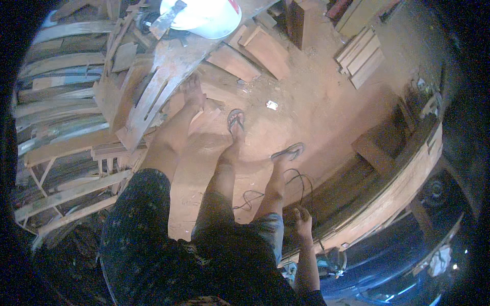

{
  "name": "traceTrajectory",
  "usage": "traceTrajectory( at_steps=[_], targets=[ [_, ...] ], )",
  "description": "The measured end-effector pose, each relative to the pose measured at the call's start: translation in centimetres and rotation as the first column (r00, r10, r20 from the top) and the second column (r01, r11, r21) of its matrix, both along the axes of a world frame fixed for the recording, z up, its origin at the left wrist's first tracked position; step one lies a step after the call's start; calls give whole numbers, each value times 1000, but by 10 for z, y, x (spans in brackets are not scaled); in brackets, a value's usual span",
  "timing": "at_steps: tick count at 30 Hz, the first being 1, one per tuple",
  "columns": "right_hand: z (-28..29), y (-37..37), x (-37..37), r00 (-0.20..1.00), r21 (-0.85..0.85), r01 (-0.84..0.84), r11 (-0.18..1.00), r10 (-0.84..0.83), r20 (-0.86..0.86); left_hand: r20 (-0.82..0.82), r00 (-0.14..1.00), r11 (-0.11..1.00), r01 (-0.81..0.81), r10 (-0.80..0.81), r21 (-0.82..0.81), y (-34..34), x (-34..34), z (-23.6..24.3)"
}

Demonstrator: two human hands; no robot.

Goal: The person uses a hammer to break apart a piece of wood on a workbench. They then pick up a circular saw and cut several pieces of wood into smaller sections, stacking the cut pieces on the bench.

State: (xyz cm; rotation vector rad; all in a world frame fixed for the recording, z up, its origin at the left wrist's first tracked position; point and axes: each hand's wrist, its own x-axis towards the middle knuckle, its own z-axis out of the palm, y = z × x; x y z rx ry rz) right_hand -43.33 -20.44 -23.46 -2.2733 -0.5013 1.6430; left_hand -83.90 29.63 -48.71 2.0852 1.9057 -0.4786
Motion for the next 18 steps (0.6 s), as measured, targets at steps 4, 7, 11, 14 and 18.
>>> traceTrajectory(
  at_steps=[4,7,11,14,18],
  targets=[
    [16,38,-33,996,46,82,996,-84,42,59,986,985,159,-156,-67,-15,18,41],
    [36,45,-38,982,-38,191,981,-190,15,302,938,984,178,-170,0,-49,-6,23],
    [27,-13,-22,988,34,92,995,-96,120,34,962,843,253,-269,-474,-75,38,51],
    [22,-44,-29,970,12,235,972,-235,61,339,806,850,526,-486,-32,-133,76,127],
    [40,15,-47,769,-144,539,830,-555,-317,509,515,665,729,-690,164,-203,123,247]
  ],
)
